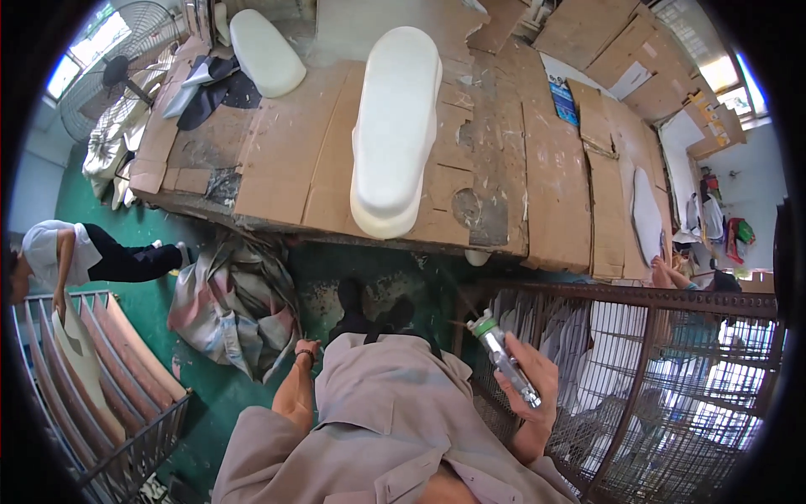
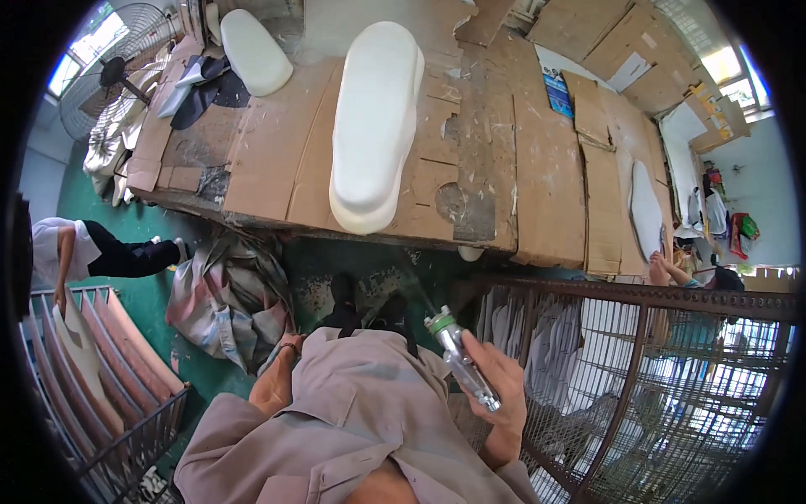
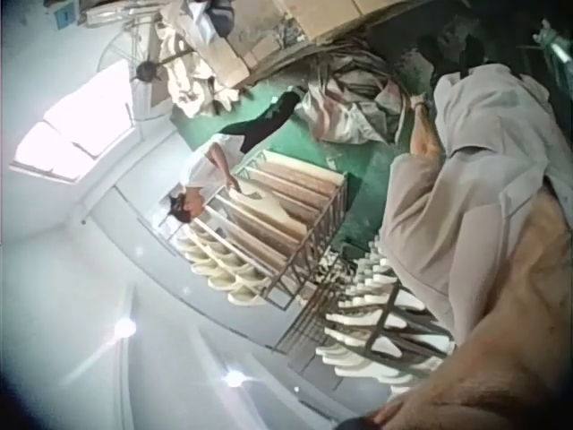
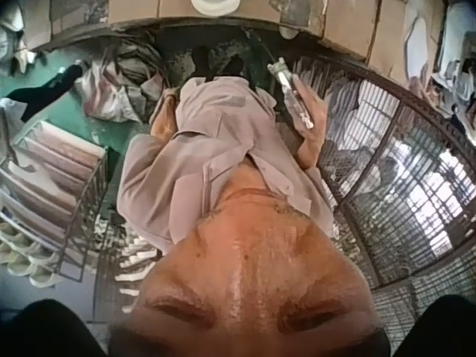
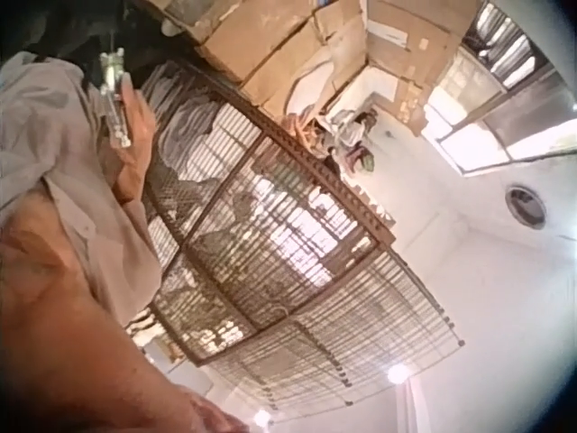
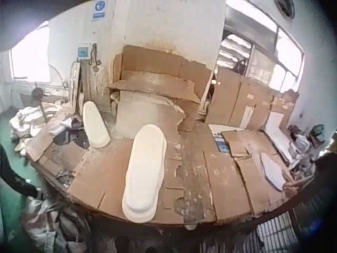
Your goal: Applying adhesive to foam parts and handing them over to a coworker in a factory setting.
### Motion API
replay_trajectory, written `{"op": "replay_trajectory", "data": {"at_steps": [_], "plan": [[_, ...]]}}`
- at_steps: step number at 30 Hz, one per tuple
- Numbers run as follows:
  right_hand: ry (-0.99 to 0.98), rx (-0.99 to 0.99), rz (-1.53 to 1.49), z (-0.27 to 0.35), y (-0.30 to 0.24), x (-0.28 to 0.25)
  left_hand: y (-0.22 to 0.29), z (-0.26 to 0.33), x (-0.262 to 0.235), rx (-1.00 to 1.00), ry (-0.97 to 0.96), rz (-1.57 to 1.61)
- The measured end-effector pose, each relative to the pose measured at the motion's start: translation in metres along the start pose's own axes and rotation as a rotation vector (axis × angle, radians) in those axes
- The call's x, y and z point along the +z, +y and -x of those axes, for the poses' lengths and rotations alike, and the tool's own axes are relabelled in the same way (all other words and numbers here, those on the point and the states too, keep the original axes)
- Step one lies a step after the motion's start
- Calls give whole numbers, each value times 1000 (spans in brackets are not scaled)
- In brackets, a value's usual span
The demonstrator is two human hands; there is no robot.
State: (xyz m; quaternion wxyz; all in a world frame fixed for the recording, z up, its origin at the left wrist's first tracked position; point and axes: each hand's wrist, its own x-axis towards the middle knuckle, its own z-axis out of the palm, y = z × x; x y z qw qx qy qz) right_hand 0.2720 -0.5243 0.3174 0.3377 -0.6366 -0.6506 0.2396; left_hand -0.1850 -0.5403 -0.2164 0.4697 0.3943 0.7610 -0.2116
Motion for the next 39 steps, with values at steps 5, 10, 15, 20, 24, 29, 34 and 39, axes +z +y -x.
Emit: {"op": "replay_trajectory", "data": {"at_steps": [5, 10, 15, 20, 24, 29, 34, 39], "plan": [[-56, 3, -79, 14, 19, -21, 70, 33, -23, 209, 164, 763], [60, -58, 57, 15, 25, -32, 223, 123, -109, 847, 287, 1199], [238, -9, 84, 2, 16, -26, 355, 193, -174, 872, 713, 641], [221, -2, 26, -15, 4, -15, 411, 192, -188, 976, 934, 456], [185, -21, -1, -31, -6, -5, 413, 197, -200, 959, 932, 482], [240, 60, -67, -61, -15, 15, 392, 223, -259, 983, 663, 863], [156, 122, -105, -98, -19, 39, 351, 223, -318, 1022, 456, 1380], [59, 148, -27, -127, -24, 67, 318, 167, -367, 913, 942, 1301]]}}
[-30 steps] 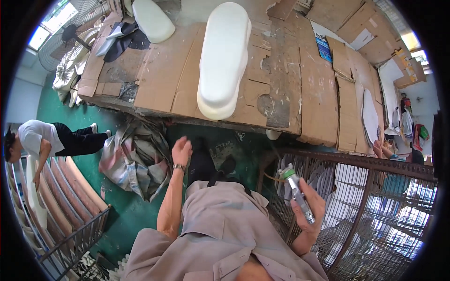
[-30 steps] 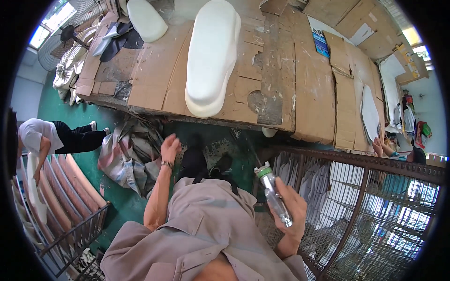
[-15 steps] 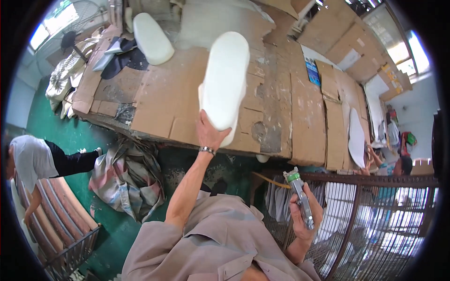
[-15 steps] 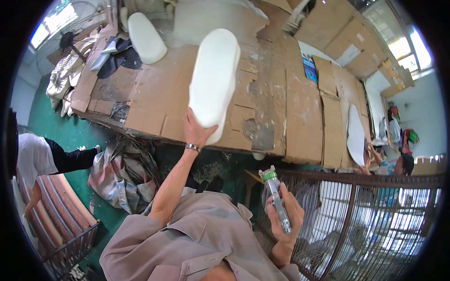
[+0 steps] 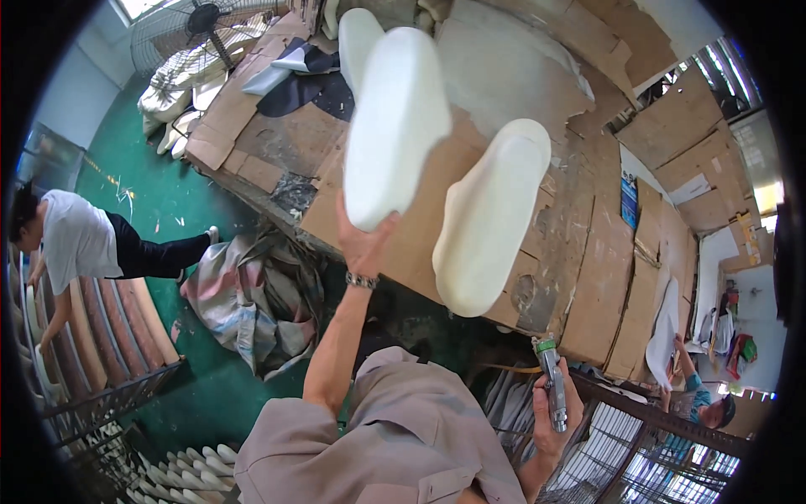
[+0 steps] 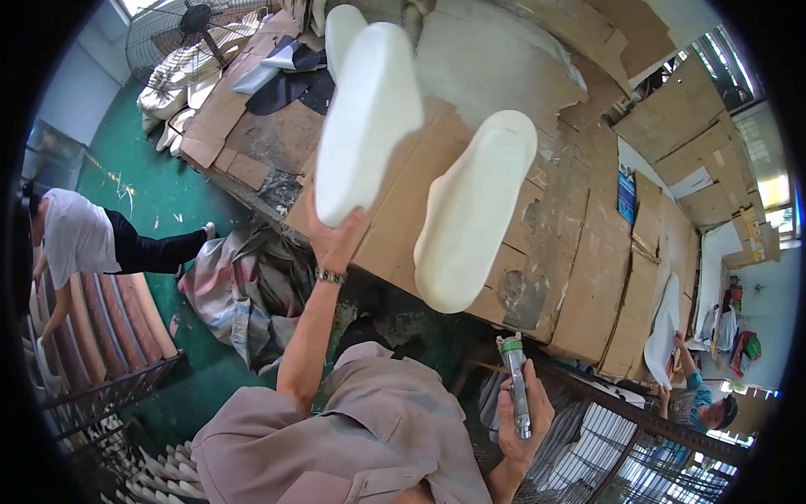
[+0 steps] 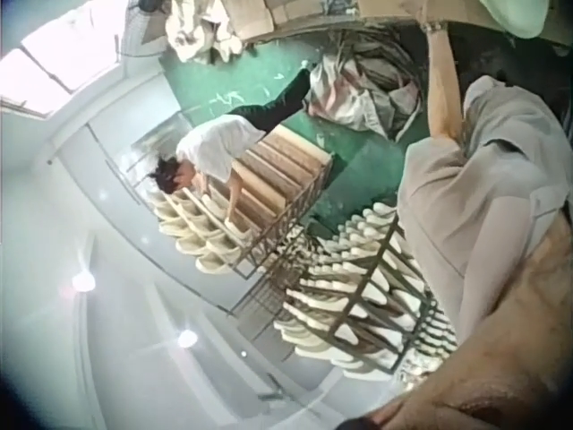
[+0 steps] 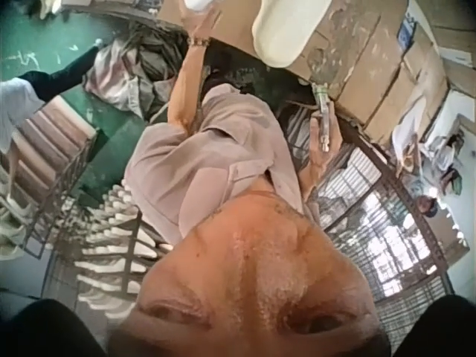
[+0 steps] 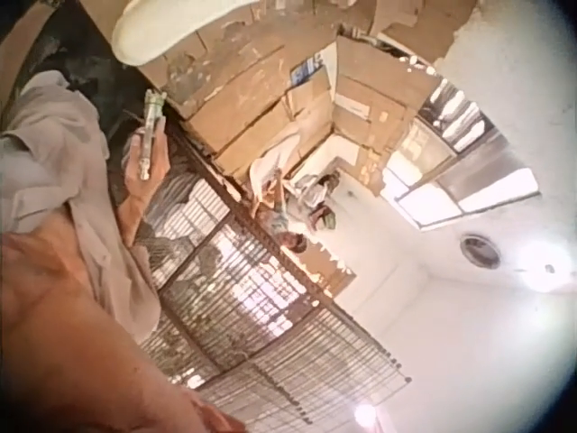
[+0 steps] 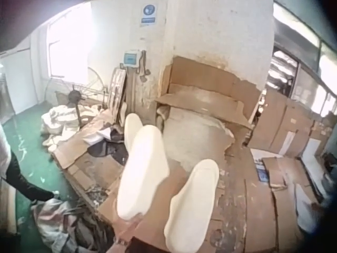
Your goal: Applying adhesive to foam parts and handing them over to a coworker in a factory setting.
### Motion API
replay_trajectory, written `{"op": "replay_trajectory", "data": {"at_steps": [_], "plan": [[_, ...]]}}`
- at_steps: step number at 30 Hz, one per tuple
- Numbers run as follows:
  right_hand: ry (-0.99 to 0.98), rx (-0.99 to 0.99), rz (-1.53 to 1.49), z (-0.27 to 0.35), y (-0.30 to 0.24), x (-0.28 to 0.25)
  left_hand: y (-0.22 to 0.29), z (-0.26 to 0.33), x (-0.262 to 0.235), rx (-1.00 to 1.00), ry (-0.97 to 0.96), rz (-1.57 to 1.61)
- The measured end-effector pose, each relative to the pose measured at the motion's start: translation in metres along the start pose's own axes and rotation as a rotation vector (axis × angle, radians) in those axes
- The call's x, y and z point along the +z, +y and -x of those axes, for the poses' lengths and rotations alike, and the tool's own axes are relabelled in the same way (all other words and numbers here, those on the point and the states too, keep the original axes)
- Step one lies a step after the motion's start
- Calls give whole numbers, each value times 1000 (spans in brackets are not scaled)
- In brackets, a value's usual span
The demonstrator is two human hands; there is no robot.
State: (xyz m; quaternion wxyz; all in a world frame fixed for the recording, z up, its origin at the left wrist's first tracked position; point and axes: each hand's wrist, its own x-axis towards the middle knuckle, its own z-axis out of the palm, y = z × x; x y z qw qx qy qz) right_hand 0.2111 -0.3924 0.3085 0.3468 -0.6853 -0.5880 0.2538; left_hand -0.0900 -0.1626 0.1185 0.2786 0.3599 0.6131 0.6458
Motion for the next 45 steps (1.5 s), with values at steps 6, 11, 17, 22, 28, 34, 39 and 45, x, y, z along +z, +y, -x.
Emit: {"op": "replay_trajectory", "data": {"at_steps": [6, 11, 17, 22, 28, 34, 39, 45], "plan": [[28, 45, 23, -17, -20, 26, -113, -166, -13, 328, 365, -624], [76, 72, 2, -23, -34, 37, -197, -283, -18, 174, 386, -926], [136, 64, 72, -19, -37, 42, -210, -262, -20, 295, 433, -1298], [215, 83, 58, -12, -29, 35, -200, -119, -12, 202, -217, -895], [194, -54, 52, 8, -15, 9, -219, 85, -57, -223, -589, -518], [216, -82, 82, 38, 9, -27, -308, 184, -194, -416, -1081, -1179], [259, -65, 4, 66, 28, -48, -317, 229, -287, -148, -1596, -1426], [229, -103, -24, 101, 53, -70, -288, 241, -269, -182, -1373, -1249]]}}
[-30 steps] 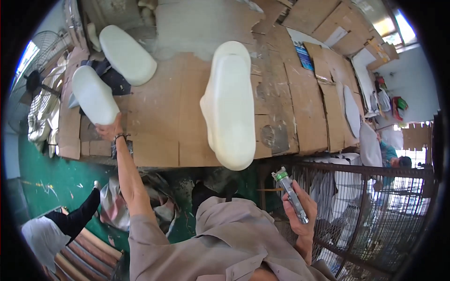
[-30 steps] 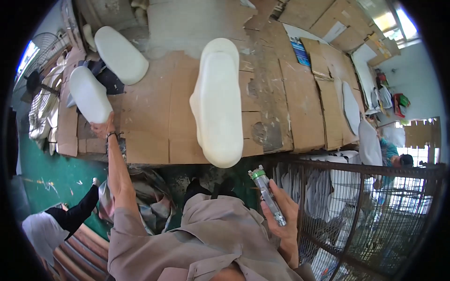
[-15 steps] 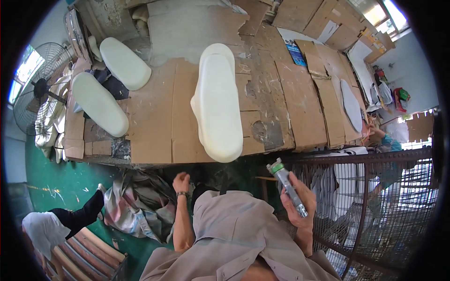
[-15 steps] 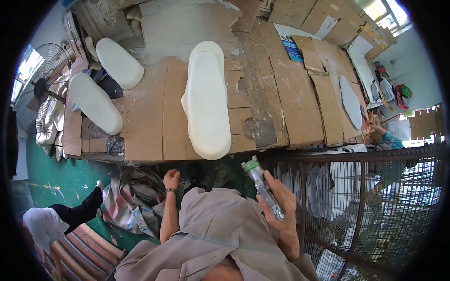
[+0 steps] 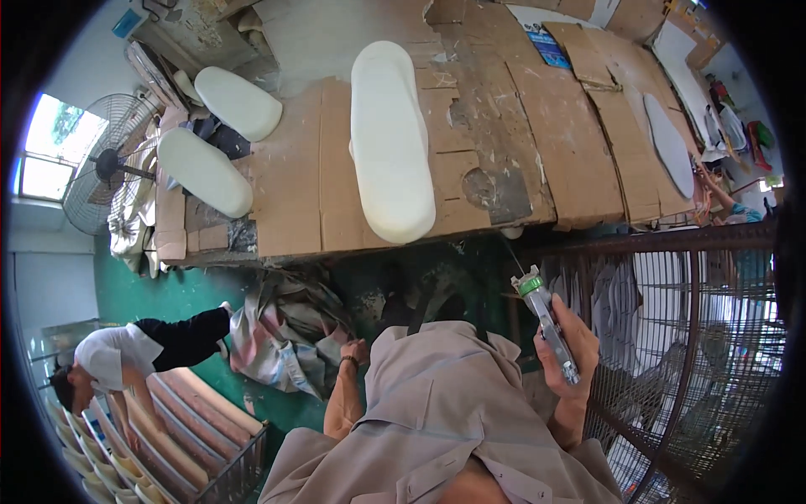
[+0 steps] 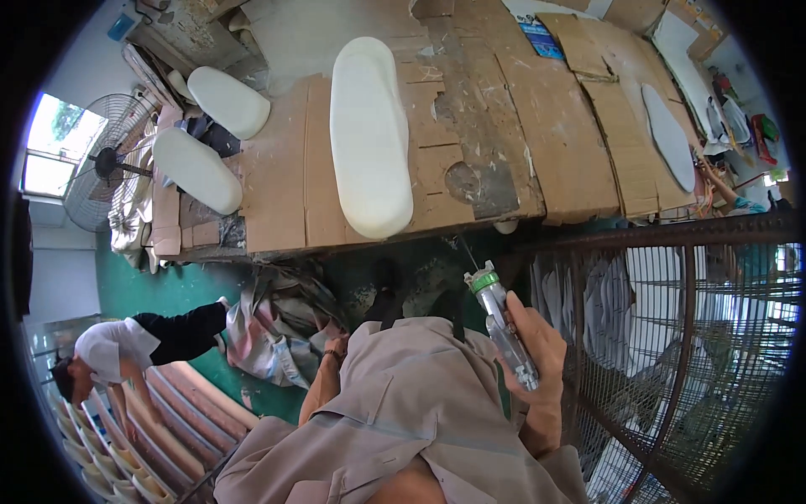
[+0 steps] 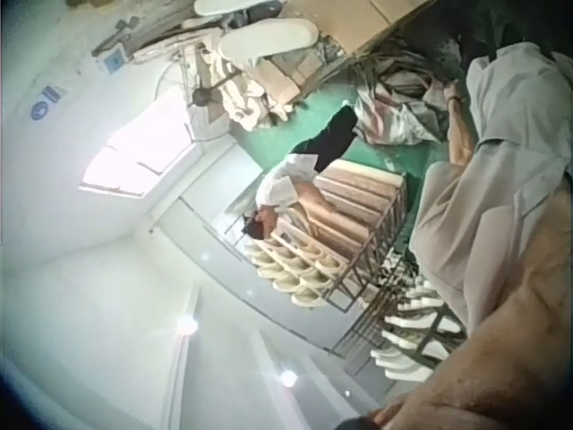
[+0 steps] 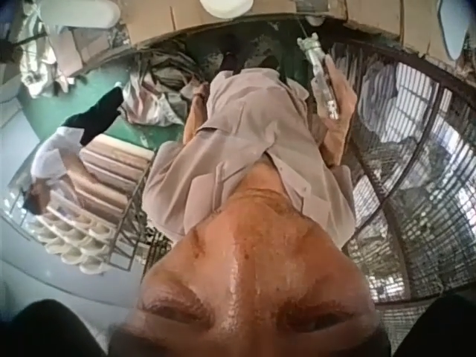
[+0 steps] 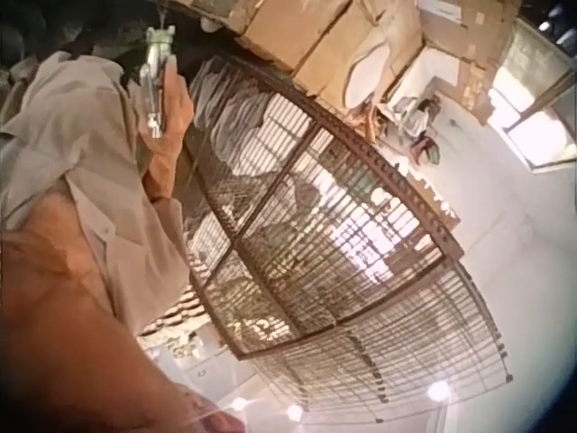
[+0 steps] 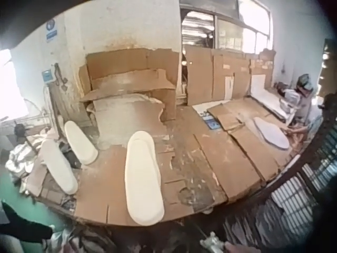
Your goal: Applying adhesive to foam parts and handing them over to a coworker in a factory setting.
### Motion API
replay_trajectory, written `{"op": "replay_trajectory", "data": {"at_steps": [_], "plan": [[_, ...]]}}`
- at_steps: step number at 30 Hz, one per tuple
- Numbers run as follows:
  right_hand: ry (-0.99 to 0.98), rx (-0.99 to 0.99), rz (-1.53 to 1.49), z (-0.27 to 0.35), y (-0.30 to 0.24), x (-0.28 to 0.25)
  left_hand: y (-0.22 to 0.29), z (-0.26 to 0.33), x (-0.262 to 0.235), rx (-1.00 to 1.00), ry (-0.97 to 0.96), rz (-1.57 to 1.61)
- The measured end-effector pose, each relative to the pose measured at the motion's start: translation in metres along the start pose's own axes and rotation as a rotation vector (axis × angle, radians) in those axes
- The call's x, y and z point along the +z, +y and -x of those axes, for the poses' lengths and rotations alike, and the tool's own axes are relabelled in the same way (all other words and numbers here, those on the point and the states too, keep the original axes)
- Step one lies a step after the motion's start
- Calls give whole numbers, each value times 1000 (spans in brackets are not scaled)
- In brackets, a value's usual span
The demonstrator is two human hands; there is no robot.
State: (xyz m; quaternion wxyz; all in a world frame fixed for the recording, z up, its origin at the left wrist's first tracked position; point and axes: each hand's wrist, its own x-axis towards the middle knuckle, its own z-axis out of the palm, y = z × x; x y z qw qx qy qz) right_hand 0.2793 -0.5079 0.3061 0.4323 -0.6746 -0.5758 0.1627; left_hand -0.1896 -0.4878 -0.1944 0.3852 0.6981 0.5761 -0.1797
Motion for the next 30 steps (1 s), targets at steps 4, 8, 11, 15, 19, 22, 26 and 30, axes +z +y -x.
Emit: {"op": "replay_trajectory", "data": {"at_steps": [4, 8, 11, 15, 19, 22, 26, 30], "plan": [[-164, -43, -97, 19, 19, -18, 33, -3, -21, -167, 101, 1135], [-76, 4, -71, 34, 35, -27, 68, -3, -50, -273, 33, 1479], [-84, -30, -28, 42, 39, -31, 99, 2, -63, -393, 155, 1304], [-169, 9, -83, 49, 39, -36, 129, 0, -78, -463, 96, 1134], [-198, -3, -128, 53, 40, -41, 152, -12, -92, -379, 89, 1248], [-277, -4, -135, 56, 40, -42, 175, -23, -108, -282, 92, 1361], [-112, 74, -87, 62, 36, -41, 211, -39, -139, -84, 131, 1683], [-248, 122, -142, 64, 30, -48, 241, -58, -172, 47, 158, 2007]]}}
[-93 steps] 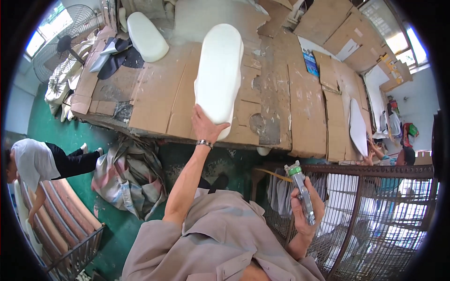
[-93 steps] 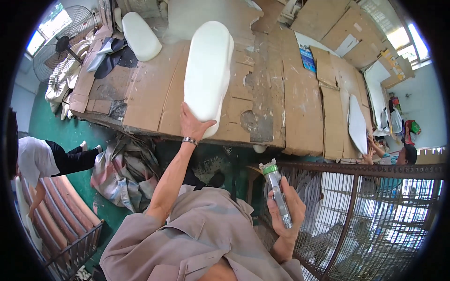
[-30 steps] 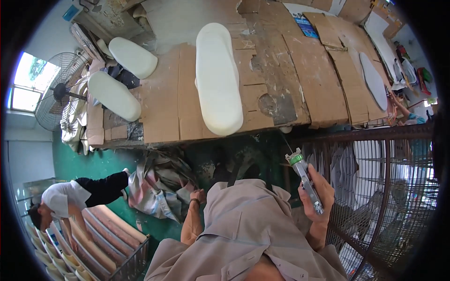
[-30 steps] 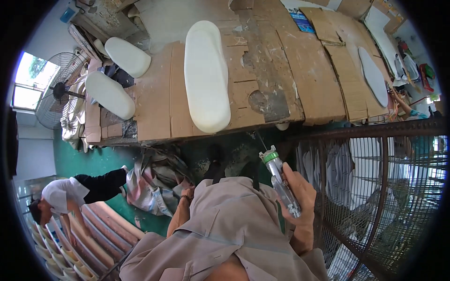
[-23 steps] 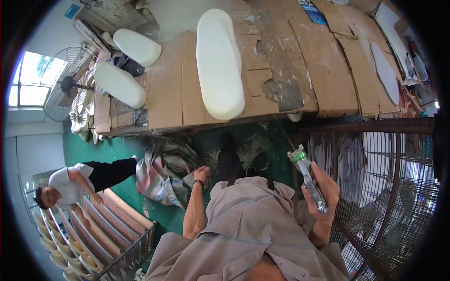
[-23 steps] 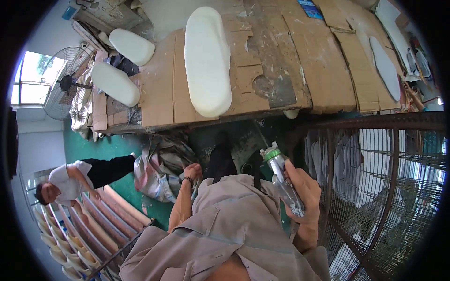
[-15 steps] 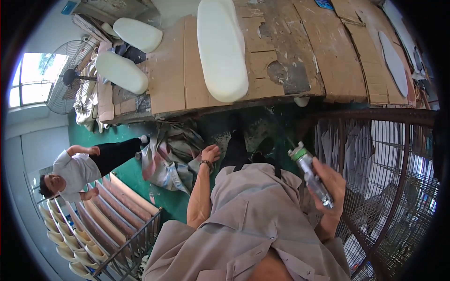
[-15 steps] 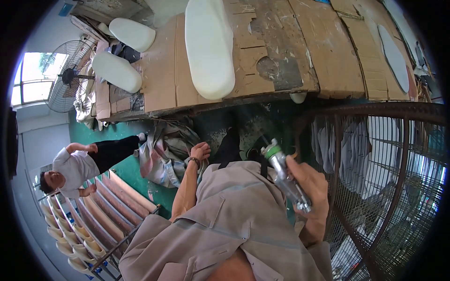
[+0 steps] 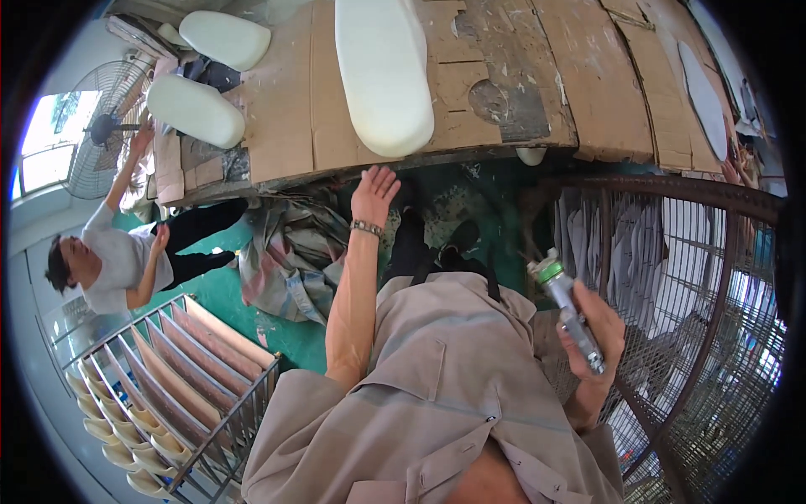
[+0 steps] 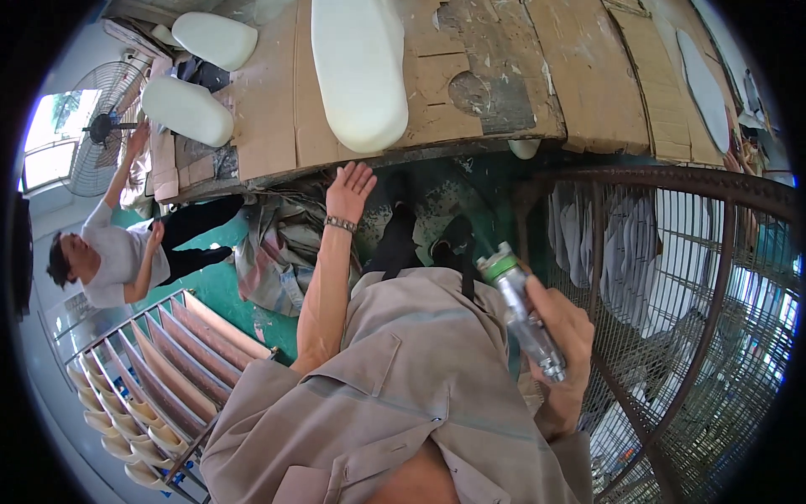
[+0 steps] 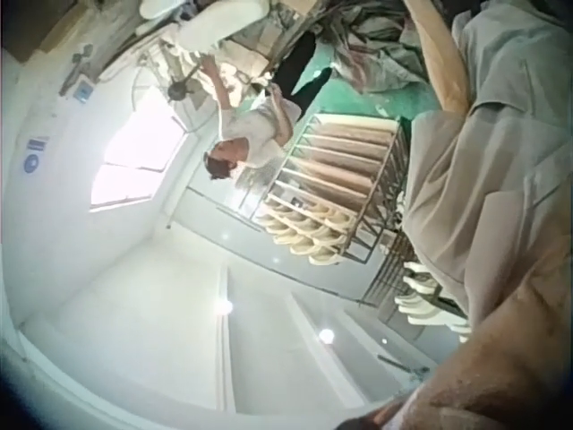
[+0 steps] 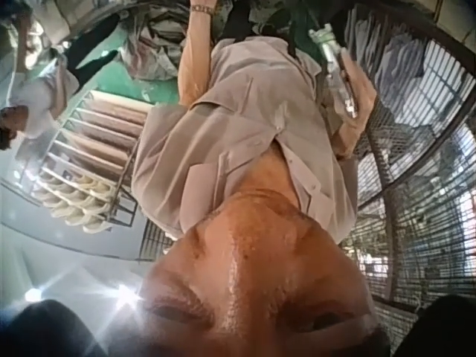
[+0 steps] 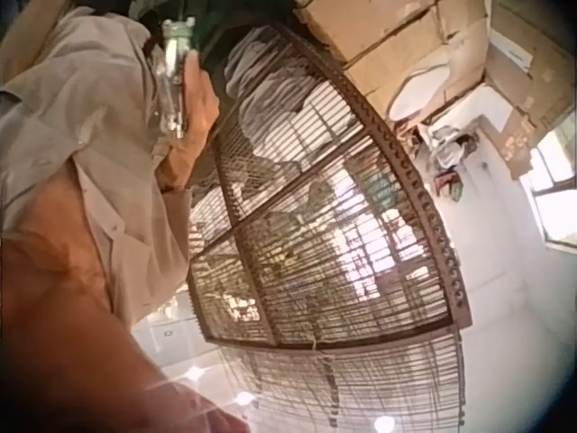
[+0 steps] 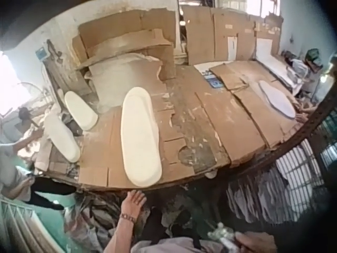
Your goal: Applying adhesive to foam parts and handing them over to a coworker in a factory setting.
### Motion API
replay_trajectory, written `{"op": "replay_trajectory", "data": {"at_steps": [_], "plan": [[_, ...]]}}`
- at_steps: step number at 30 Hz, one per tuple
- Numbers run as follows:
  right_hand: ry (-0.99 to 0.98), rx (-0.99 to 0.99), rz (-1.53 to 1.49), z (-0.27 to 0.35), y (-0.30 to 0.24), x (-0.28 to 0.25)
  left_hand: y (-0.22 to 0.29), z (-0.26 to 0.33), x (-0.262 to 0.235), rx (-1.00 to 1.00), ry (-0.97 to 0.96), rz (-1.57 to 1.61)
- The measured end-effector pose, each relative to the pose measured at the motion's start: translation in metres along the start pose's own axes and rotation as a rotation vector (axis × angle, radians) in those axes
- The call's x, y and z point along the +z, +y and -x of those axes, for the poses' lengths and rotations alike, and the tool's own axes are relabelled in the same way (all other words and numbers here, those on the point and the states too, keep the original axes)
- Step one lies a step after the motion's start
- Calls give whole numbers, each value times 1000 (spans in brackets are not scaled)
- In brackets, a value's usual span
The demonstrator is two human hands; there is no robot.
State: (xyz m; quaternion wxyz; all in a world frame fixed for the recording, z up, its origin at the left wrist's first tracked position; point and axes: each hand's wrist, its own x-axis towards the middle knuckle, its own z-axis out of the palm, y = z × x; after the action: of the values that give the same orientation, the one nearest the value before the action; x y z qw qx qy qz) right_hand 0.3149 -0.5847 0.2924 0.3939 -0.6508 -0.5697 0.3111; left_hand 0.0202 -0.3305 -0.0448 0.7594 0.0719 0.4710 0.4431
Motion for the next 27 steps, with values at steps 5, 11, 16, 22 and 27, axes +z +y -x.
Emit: {"op": "replay_trajectory", "data": {"at_steps": [5, 11, 16, 22, 27], "plan": [[9, 13, 56, 4, -2, -7, 12, -13, 27, 27, -39, 141], [-57, 0, 90, -4, 0, -16, 15, -25, 36, 32, -142, 154], [182, -34, 233, -27, 2, -8, 13, -32, 38, 31, -214, 180], [293, -13, 240, -62, -2, 6, 23, -29, 61, 28, -155, 197], [250, 6, 44, -93, -12, 24, 55, -20, 92, 99, -276, 285]]}}
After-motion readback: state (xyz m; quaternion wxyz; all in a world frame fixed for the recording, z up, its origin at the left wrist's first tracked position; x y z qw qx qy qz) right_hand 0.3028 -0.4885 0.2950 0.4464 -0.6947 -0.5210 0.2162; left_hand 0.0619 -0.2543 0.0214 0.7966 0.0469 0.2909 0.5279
